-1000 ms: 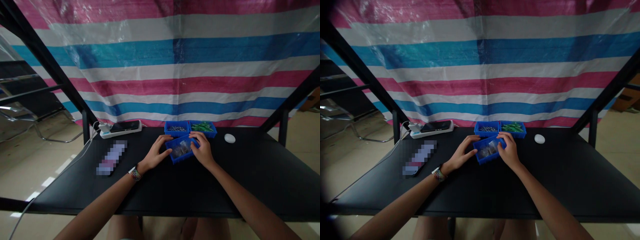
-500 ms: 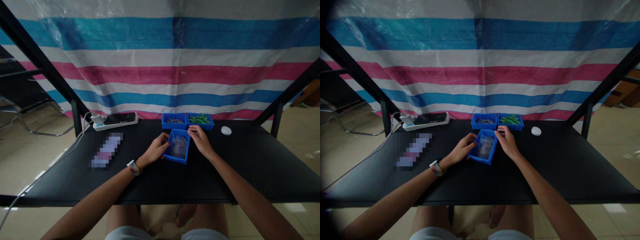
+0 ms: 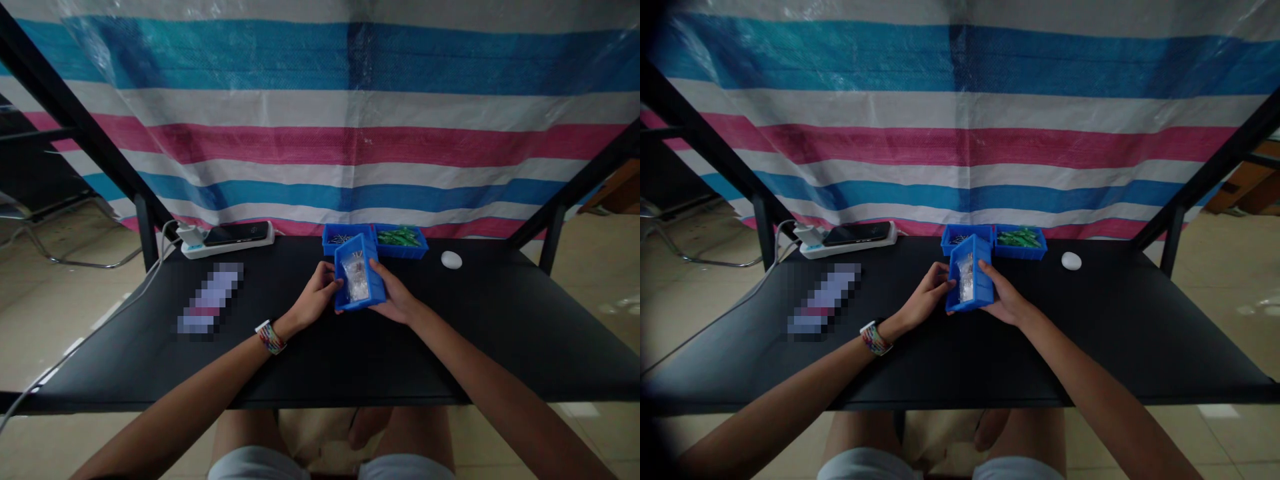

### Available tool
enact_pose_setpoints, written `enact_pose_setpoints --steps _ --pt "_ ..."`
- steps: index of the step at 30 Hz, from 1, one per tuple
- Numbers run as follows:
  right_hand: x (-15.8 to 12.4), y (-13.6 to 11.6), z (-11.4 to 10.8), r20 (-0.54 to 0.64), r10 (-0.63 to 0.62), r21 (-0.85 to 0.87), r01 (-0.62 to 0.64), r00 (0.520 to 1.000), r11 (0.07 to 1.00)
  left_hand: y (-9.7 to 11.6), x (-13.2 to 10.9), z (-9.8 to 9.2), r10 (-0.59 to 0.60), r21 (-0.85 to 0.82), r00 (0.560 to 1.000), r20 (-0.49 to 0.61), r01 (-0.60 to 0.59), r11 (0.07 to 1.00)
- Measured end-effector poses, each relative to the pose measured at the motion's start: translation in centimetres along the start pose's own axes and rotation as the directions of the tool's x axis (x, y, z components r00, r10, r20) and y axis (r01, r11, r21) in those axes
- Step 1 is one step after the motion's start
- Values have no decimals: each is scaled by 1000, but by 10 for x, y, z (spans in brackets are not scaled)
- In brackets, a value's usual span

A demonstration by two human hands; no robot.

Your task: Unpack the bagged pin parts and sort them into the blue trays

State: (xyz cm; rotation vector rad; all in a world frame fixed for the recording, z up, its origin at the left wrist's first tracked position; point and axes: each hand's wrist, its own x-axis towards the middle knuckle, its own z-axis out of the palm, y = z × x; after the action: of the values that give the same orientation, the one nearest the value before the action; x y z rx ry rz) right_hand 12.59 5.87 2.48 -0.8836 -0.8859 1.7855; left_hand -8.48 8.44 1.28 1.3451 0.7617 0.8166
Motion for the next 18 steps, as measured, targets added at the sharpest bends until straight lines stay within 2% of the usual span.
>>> enact_pose_setpoints --steps 3,5,7,9,11,15,16,18 --pt "-2 -9 -6 -46 -60 -135 53 997 989 5 0 -6 130 313 989 -74 -101 944" --pt "-5 -20 -10 -67 -104 -265 83 992 961 7 2 -12 288 506 946 -151 -176 844" --pt "-9 -32 -12 -63 -130 -397 94 990 913 5 5 -16 351 562 910 -220 -176 808" --pt "-12 -40 -11 -49 -173 -522 122 984 844 0 8 -17 357 571 900 -248 -162 805" --pt "-13 -45 -9 -35 -247 -658 164 968 735 -5 9 -16 357 604 908 -220 -160 781" --pt "-14 -46 -9 20 -373 -869 201 928 452 -12 9 -13 352 681 930 -109 -189 708" --pt "-15 -46 -10 36 -386 -885 209 922 416 -12 8 -12 350 693 933 -90 -193 694" --pt "-16 -46 -13 56 -401 -878 236 914 415 -11 8 -13 346 710 936 -63 -201 675"
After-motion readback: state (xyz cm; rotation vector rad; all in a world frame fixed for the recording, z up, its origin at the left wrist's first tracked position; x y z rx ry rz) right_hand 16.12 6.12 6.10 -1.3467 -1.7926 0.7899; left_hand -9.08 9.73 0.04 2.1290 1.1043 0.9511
